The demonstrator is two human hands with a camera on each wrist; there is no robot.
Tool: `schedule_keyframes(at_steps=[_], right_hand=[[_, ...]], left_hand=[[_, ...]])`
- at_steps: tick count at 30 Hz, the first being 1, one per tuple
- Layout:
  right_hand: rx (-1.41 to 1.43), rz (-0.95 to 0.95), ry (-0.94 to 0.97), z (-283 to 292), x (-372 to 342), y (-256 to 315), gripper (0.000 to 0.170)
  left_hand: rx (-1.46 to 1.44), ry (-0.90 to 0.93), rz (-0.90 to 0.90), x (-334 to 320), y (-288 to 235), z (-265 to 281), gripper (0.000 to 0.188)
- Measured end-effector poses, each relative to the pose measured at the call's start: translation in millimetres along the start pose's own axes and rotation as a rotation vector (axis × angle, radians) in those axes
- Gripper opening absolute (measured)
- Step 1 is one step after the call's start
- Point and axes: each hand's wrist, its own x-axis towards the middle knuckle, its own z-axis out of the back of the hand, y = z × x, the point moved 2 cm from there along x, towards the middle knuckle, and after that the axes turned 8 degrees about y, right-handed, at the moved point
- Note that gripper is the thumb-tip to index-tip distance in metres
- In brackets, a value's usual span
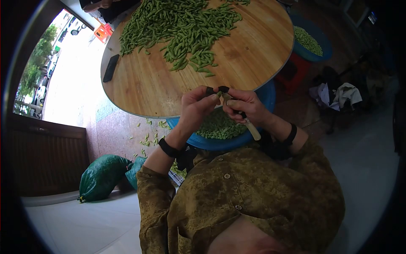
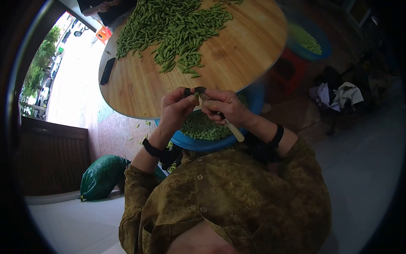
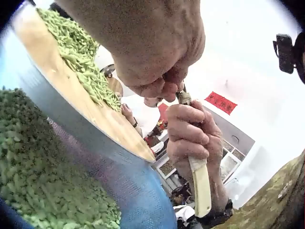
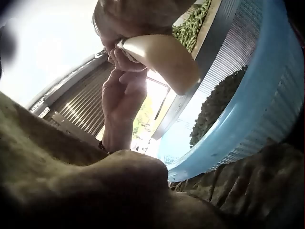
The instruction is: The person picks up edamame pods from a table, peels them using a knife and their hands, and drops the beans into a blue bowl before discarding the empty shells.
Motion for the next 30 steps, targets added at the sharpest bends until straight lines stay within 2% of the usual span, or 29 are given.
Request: schedule_keyframes(at_steps=[1,2,3,4,6,7,8,9,10,12,13,15,16,18,20,21,22,23,25,26,28,30], right_hand=[[0.013,-0.013,0.011,2,0,-1,0.029],[0.012,-0.013,0.012,4,0,0,0.029],[0.140,-0.045,0.056,5,0,0,0.028],[0.267,-0.077,0.100,5,-2,0,0.027],[0.322,-0.110,0.142,9,-9,-3,0.027],[0.376,-0.140,0.186,10,-11,-5,0.027],[0.376,-0.140,0.184,10,-11,-5,0.027],[0.402,-0.143,0.098,13,-11,-6,0.028],[0.427,-0.145,0.011,15,-10,-6,0.030],[0.488,-0.143,0.014,17,-10,-11,0.033],[0.549,-0.141,0.016,17,-9,-12,0.035],[0.613,-0.160,0.032,16,-9,-15,0.037],[0.671,-0.173,0.049,16,-8,-16,0.040],[0.717,-0.167,0.072,12,-9,-18,0.040],[0.762,-0.159,0.092,7,-10,-20,0.041],[0.791,-0.151,0.091,5,-9,-19,0.033],[0.821,-0.142,0.090,2,-8,-19,0.025],[0.822,-0.140,0.089,0,-7,-20,0.025],[0.821,-0.083,0.082,-2,-4,-20,0.036],[0.820,-0.084,0.085,-3,-2,-21,0.036],[0.619,-0.050,-0.038,-1,-1,-22,0.027],[0.589,-0.043,-0.064,-3,0,-17,0.021]], left_hand=[[0.001,0.001,0.000,2,3,5,0.014],[-0.243,0.186,0.062,5,9,8,0.013],[-0.488,0.370,0.123,6,12,8,0.013],[-0.488,0.370,0.124,6,17,9,0.013],[-0.672,0.498,0.159,2,23,1,0.012],[-0.673,0.498,0.159,1,23,-1,0.012],[-0.647,0.418,0.186,0,22,-3,0.011],[-0.620,0.338,0.215,0,21,-6,0.010],[-0.619,0.339,0.216,1,18,-9,0.010],[0.287,0.018,-0.069,5,9,-5,0.011],[0.287,0.016,-0.069,4,7,-6,0.011],[1.099,0.037,-0.630,-6,-5,-14,0.014],[1.100,0.038,-0.629,-8,-9,-15,0.014],[1.327,0.002,-0.867,-14,-16,-22,0.015],[1.410,-0.009,-0.921,-14,-16,-22,0.015],[1.494,-0.026,-0.981,-14,-16,-23,0.014],[1.493,-0.023,-0.982,-14,-17,-24,0.014],[1.398,-0.055,-0.929,-14,-20,-25,0.012],[1.307,-0.091,-0.878,-12,-20,-26,0.011],[1.299,-0.142,-0.857,-10,-18,-26,0.009],[1.292,-0.190,-0.839,-7,-13,-24,0.007],[0.986,-0.224,-0.691,-4,-11,-18,0.007]])
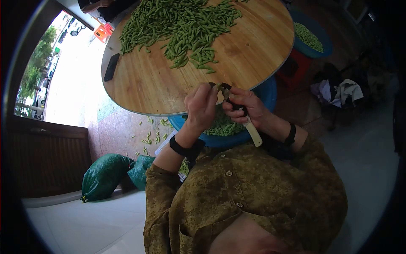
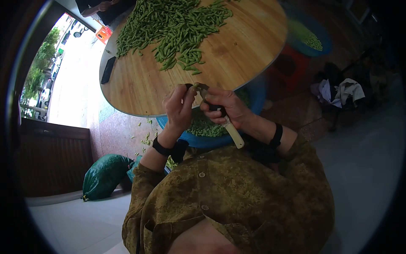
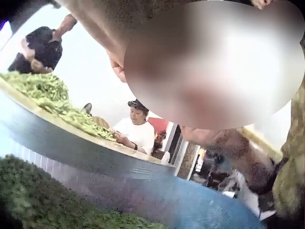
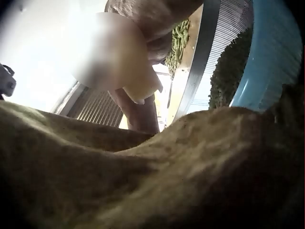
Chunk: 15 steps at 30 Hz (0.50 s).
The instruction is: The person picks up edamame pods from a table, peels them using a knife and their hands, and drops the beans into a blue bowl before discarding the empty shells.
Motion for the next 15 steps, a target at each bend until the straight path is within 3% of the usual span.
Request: schedule_keyframes(at_steps=[1,3,4,7,8,10,14,15], right_hand=[[-0.030,0.012,-0.024,-2,0,2,0.017],[-0.134,-0.004,-0.055,-2,0,8,0.015],[-0.234,-0.019,-0.092,0,-1,12,0.014],[-0.324,-0.076,-0.132,16,-1,16,0.013],[-0.326,-0.079,-0.130,16,-3,15,0.013],[-0.740,-0.063,-0.171,15,-7,14,0.016],[-0.680,0.078,-0.267,6,1,19,0.016],[-0.783,0.091,-0.254,5,3,20,0.014]], left_hand=[[0.002,-0.003,0.001,2,0,2,0.007],[-0.786,0.139,0.668,5,10,0,0.012],[-1.030,0.162,0.713,2,16,-3,0.016],[-1.176,0.284,0.812,0,11,-5,0.016],[-1.177,0.281,0.811,-1,13,-7,0.016],[-0.884,0.204,0.714,-3,16,-9,0.018],[-0.603,0.244,0.601,-11,9,-12,0.019],[-0.469,0.262,0.493,-12,11,-13,0.018]])
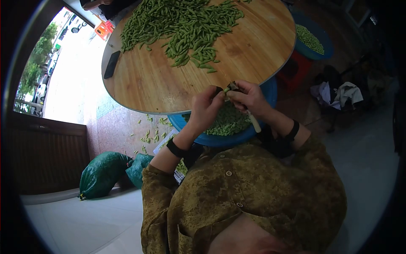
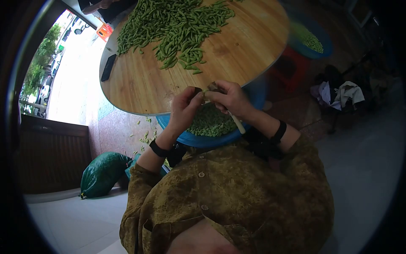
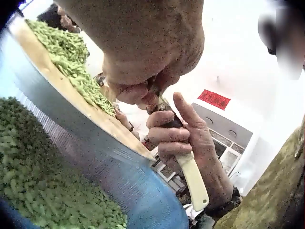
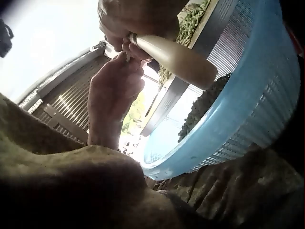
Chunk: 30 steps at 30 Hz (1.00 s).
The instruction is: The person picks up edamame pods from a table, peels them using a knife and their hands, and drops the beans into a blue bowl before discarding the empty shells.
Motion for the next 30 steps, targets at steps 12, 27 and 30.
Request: schedule_keyframes(at_steps=[12,27,30], right_hand=[[-0.368,0.117,-0.068,0,7,1,0.009],[0.078,-0.127,0.008,-5,9,-7,0.004],[-0.047,-0.081,0.036,-9,6,-4,0.006]], left_hand=[[0.300,-0.007,-0.233,-17,-9,-10,0.012],[-0.237,0.073,-0.124,-15,16,-9,0.013],[-0.489,0.114,0.000,-16,23,-6,0.013]])
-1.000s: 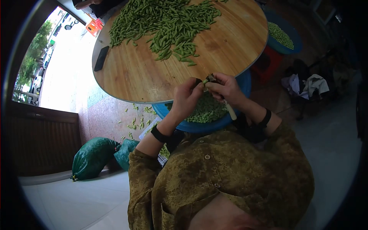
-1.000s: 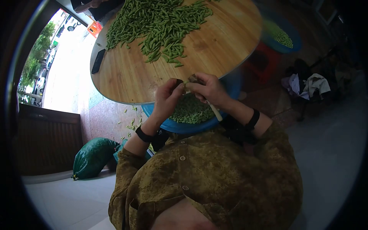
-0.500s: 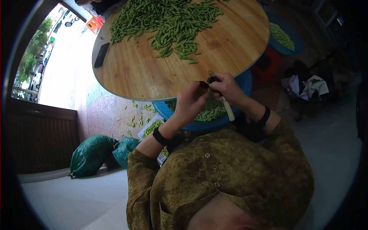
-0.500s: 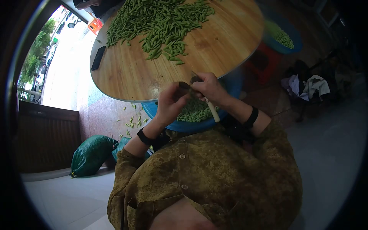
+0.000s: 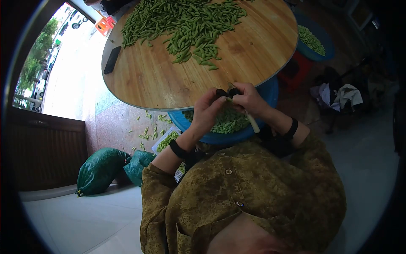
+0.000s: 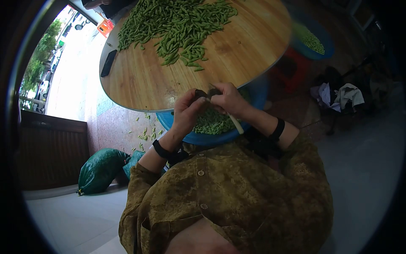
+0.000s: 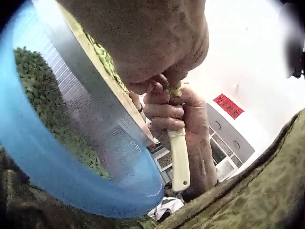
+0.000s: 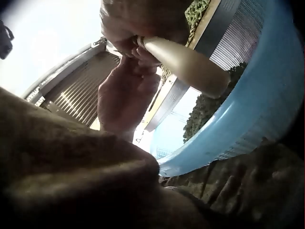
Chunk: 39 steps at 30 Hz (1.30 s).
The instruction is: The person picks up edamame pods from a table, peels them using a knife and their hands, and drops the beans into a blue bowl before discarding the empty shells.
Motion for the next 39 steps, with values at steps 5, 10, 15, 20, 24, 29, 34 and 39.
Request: schedule_keyframes(at_steps=[5,10,15,20,24,29,34,39], right_hand=[[0.064,-0.090,-0.026,4,0,1,0.010],[0.452,-0.191,-0.051,6,4,-3,0.015],[0.434,-0.152,-0.041,-2,3,-4,0.011],[0.321,-0.152,-0.005,-3,1,-3,0.010],[-0.278,0.082,0.054,7,2,-13,0.017],[-0.245,-0.090,0.091,1,-14,7,0.024],[0.070,-0.078,0.243,-4,-20,-4,0.030],[0.090,-0.071,0.335,1,-17,-10,0.034]], left_hand=[[0.325,0.075,-0.032,-4,-4,0,0.016],[0.109,-0.005,-0.080,-10,-14,0,0.021],[0.074,-0.027,-0.017,-8,-6,4,0.019],[0.107,-0.028,-0.077,0,-4,7,0.016],[-0.180,-0.035,-0.018,0,-12,8,0.012],[-0.177,-0.015,0.107,-6,0,14,0.012],[-0.213,-0.099,0.169,-6,2,10,0.011],[-0.210,-0.125,0.199,-6,-3,4,0.012]])
